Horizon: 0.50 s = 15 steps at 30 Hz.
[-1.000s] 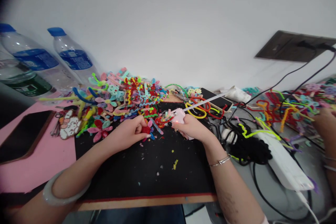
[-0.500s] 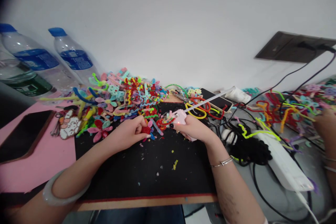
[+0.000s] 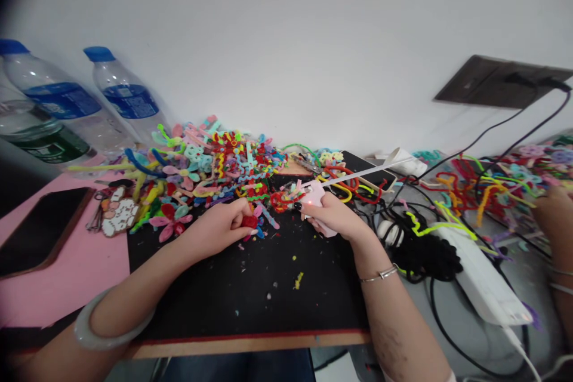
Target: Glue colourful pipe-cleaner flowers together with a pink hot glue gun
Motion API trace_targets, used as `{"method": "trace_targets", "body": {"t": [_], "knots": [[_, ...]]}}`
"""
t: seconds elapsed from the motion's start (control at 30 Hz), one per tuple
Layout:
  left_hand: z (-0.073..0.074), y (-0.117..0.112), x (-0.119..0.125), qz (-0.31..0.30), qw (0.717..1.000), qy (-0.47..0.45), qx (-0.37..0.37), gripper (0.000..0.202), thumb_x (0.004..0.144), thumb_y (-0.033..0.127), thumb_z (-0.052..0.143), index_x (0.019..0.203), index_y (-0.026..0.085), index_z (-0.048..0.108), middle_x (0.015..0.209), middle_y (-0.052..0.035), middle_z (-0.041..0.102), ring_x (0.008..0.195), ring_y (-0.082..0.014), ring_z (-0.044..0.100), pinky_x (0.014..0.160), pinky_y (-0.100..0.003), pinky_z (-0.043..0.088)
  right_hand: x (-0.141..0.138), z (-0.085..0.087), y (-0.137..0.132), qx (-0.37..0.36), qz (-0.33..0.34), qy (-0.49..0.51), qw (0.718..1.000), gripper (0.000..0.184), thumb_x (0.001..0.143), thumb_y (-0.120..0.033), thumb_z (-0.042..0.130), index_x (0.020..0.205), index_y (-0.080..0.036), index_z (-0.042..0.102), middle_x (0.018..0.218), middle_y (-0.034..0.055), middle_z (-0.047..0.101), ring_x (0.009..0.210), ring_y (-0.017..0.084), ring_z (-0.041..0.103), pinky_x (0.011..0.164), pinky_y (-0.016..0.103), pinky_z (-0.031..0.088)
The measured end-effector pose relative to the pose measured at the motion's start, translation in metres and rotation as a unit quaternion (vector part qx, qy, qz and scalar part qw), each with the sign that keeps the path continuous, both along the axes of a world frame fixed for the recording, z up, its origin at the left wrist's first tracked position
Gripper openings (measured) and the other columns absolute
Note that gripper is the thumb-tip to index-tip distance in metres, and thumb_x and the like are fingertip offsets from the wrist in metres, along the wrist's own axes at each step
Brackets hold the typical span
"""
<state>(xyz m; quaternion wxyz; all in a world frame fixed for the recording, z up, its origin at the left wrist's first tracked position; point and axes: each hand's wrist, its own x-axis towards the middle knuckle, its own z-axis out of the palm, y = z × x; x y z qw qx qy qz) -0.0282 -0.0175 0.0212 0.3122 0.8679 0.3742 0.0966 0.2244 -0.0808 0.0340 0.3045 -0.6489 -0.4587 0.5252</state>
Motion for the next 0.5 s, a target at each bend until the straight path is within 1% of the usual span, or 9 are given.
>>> {"method": "trace_targets", "body": {"t": [0.2,0.37,0.5], "knots": [[0.0001,0.0005,0.0006,0.000,1.000,0.004,-0.002,0.018,0.077,0.036,0.057,0.084,0.022,0.048,0.056,0.0063,0.044,0.053,-0.0116,0.044,0.049,-0.023,0.022,0.0027,-0.0033,-0.0007,-0.021,0.020,0.027,0.999,0.030,0.071,-0.043,0.063,0.068,-0.015,0.053,0.049,-0.0049,0.048,0.038,0.006,0.043,0.036,0.018,0.037],[0.0002,0.0003,0.0009,0.005,1.000,0.003,-0.006,0.018,0.077,0.036,0.057,0.086,0.022,0.049,0.057,0.0062,0.044,0.053,-0.0114,0.044,0.049,-0.023,0.022,0.0074,-0.0069,-0.0002,-0.031,0.049,-0.029,0.998,0.031,0.074,-0.044,0.059,0.067,-0.015,0.055,0.049,-0.0033,0.051,0.039,0.008,0.046,0.037,0.018,0.038],[0.0001,0.0000,0.0013,0.005,1.000,-0.001,-0.008,0.018,0.077,0.036,0.056,0.086,0.021,0.049,0.056,0.0063,0.044,0.053,-0.0116,0.045,0.050,-0.023,0.023,0.0075,-0.0045,-0.0003,-0.042,0.072,-0.062,0.995,0.029,0.075,-0.042,0.059,0.065,-0.015,0.056,0.048,-0.0027,0.052,0.040,0.008,0.046,0.036,0.018,0.036]]}}
